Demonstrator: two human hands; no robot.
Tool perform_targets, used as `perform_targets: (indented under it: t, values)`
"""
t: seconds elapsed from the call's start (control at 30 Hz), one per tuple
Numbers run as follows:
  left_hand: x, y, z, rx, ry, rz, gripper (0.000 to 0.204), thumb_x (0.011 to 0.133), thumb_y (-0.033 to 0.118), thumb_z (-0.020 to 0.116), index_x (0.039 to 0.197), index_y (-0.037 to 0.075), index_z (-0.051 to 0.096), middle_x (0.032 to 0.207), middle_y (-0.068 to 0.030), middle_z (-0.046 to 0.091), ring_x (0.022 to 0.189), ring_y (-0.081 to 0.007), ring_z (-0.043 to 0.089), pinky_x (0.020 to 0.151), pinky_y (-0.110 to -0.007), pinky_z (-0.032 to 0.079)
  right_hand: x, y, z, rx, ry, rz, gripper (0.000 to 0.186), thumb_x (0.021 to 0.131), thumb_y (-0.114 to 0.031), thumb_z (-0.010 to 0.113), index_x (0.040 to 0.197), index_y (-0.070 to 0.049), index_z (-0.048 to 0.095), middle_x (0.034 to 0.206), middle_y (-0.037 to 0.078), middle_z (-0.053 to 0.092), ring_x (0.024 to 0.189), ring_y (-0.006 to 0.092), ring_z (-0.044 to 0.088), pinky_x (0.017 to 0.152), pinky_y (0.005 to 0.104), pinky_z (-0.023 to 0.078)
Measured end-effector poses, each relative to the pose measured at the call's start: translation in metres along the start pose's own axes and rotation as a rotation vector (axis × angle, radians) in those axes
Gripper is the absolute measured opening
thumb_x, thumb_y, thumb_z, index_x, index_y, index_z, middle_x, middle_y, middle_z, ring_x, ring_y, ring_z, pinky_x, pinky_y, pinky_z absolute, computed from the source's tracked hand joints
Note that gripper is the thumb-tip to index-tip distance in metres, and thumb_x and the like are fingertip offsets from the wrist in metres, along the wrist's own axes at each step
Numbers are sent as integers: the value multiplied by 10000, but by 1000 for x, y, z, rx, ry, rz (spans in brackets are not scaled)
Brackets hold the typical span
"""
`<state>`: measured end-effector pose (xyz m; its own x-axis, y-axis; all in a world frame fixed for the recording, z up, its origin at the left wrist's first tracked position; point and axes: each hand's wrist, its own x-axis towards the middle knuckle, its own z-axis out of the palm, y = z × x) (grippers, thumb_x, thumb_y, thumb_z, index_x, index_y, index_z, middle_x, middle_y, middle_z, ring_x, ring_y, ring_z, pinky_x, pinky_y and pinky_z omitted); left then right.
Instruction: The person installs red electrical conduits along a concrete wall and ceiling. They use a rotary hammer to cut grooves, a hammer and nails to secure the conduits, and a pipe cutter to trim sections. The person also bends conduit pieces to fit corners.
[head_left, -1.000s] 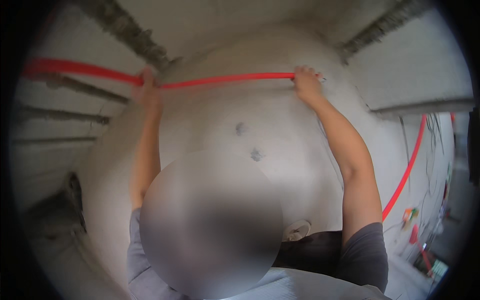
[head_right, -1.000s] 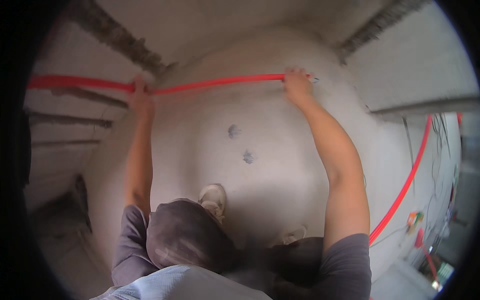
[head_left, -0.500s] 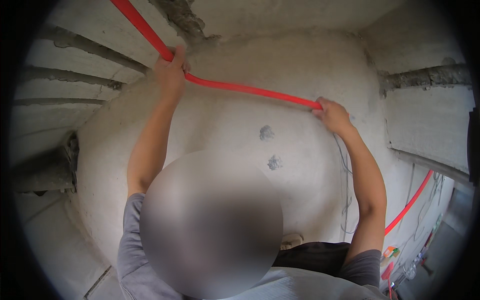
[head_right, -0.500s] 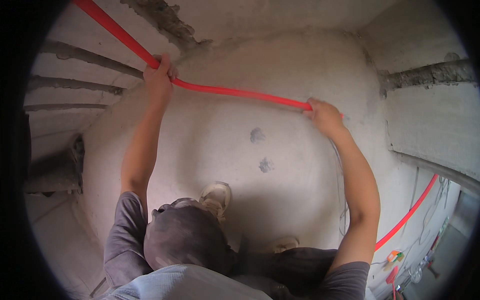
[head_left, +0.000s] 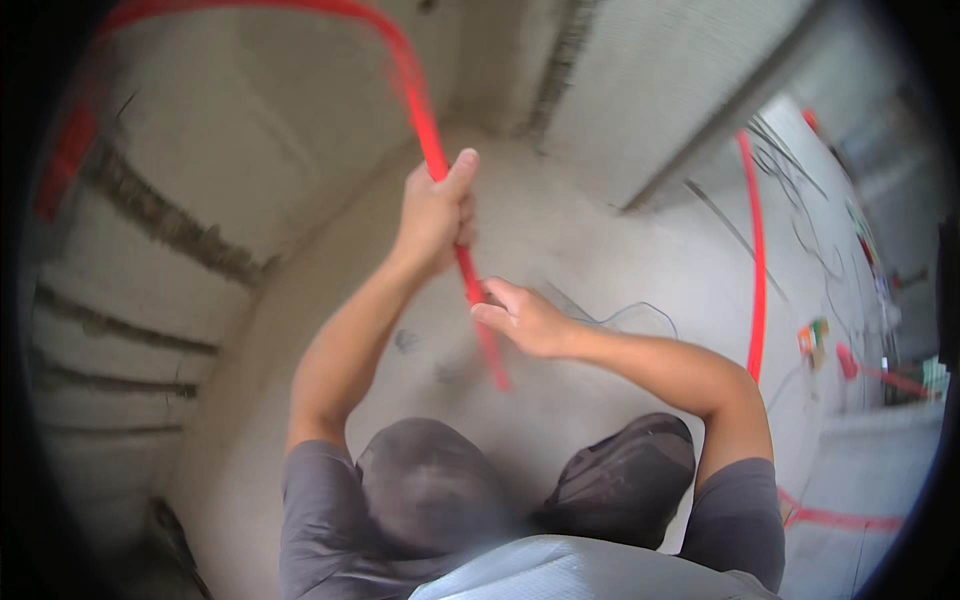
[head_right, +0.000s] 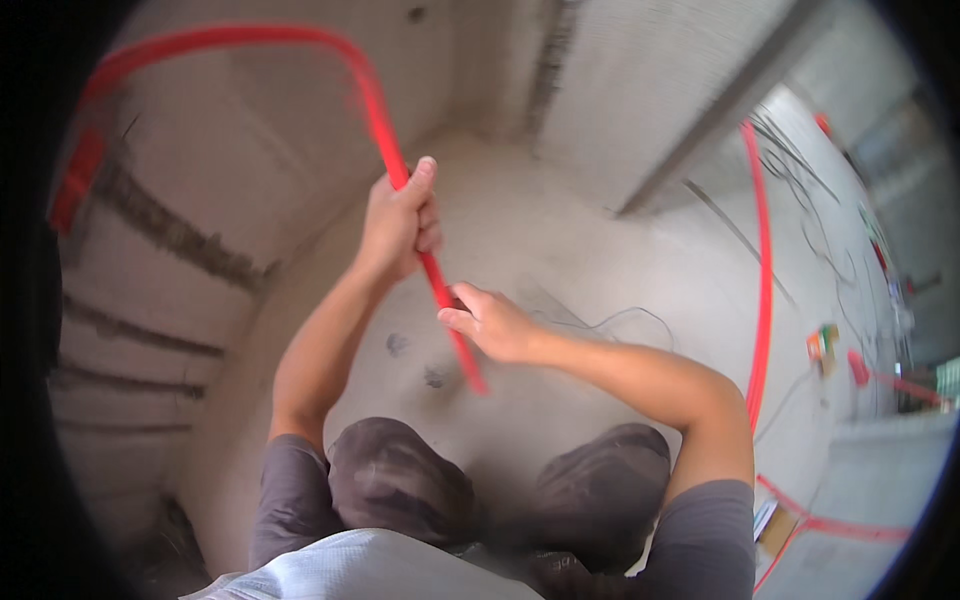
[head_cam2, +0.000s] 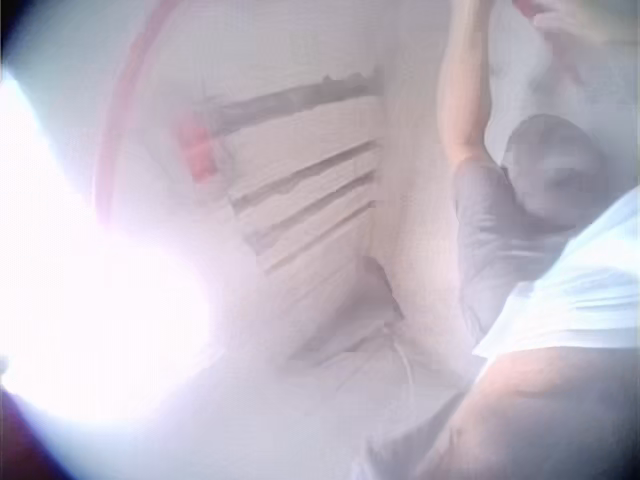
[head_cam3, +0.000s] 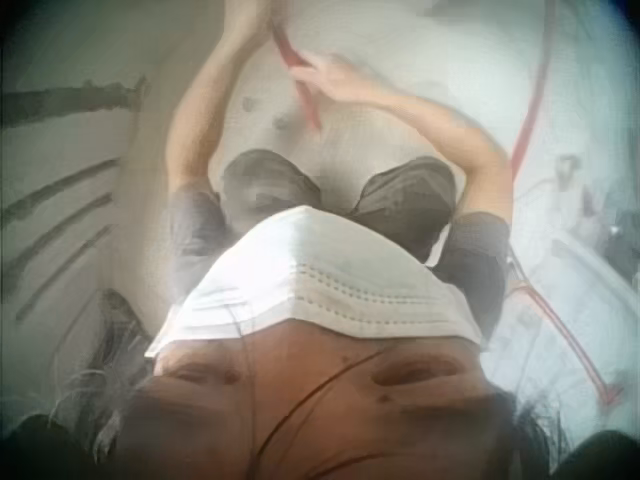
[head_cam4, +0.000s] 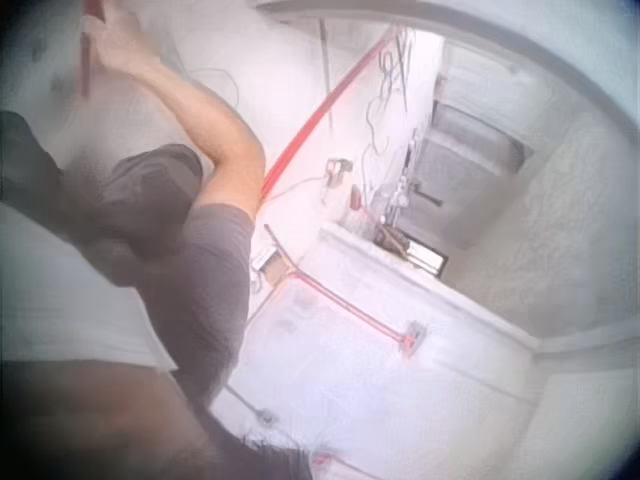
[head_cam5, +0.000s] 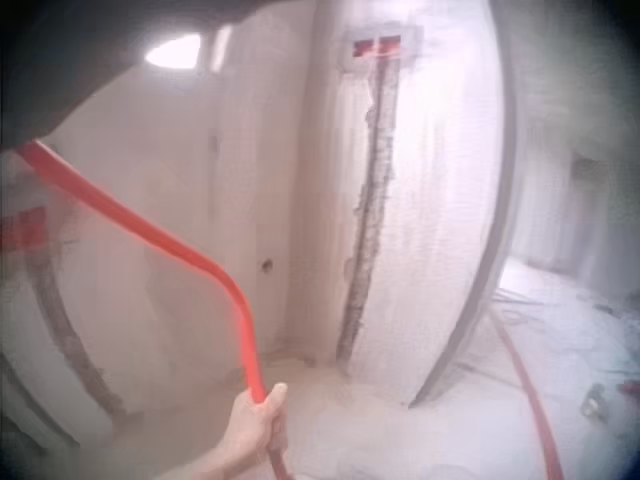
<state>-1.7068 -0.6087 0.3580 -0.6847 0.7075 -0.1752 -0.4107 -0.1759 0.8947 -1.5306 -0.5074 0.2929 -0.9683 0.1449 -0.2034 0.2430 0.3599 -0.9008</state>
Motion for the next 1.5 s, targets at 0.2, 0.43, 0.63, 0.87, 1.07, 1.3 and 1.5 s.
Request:
perform_targets:
  t: [0.2, 0.43, 0.63, 0.87, 1.07, 1.3, 1.5]
  values:
    - [1, 49, 99, 520, -430, -226, 446, 1010, 414, 647, 759, 188, 356, 531, 83, 295, 396, -48, 214, 375, -281, 161, -74, -59, -199, -223, 931, -656, 921, 888, -490, 768, 1515, 27, 335, 1422, 170, 517, 1277, 283, 544, 1084, 442, 435]
    - [-31, -18, 198, 1329, -878, -261, 483, 983, 488, 660, 845, 40, 541, 643, 0, 436, 547, -131, 411, 495, -346, 348, -194, -37, -268, 277, 594, -586, 1022, 913, -743, 552, 1536, 30, 313, 1164, 119, 600, 989, 212, 632, 912, 386, 512]
    - [-97, -71, 210, 1478, -1121, -219, 532, 971, 517, 646, 943, -12, 608, 708, -128, 535, 696, -273, 521, 703, -434, 437, -291, 80, -190, 787, 474, -616, 744, 903, -773, 519, 1035, -43, 576, 600, -24, 435, 518, 88, 368, 482, 268, 302]
    - [-120, -70, 222, 1519, -1153, -316, 539, 984, 508, 621, 960, -30, 612, 755, -219, 604, 720, -370, 574, 723, -473, 464, -299, 87, -132, 1063, 573, -599, 713, 865, -827, 474, 739, -126, 455, 539, -14, 379, 495, 128, 357, 516, 318, 346]
    - [-101, -67, 196, 1598, -1183, -228, 507, 959, 481, 667, 960, -23, 618, 761, -216, 611, 727, -377, 589, 716, -476, 463, -303, 115, -113, 1176, 498, -665, 699, 920, -797, 411, 717, -129, 426, 570, -25, 357, 527, 133, 362, 581, 334, 364]
    - [-112, -30, 155, 1506, -1169, -468, 577, 909, 542, 710, 907, -24, 599, 627, -132, 502, 633, -281, 557, 636, -445, 430, -326, 98, -80, 1126, 827, -584, 678, 964, -767, 340, 783, -120, 430, 667, -16, 370, 621, 151, 377, 684, 365, 386]
    - [-144, -36, 119, 1040, -941, -1014, 563, 994, 648, 518, 801, 120, 496, 572, 38, 428, 483, -74, 430, 414, -263, 375, -322, 88, -71, 1060, 924, -530, 662, 983, -744, 341, 810, -115, 453, 721, -4, 398, 668, 164, 405, 742, 383, 418]
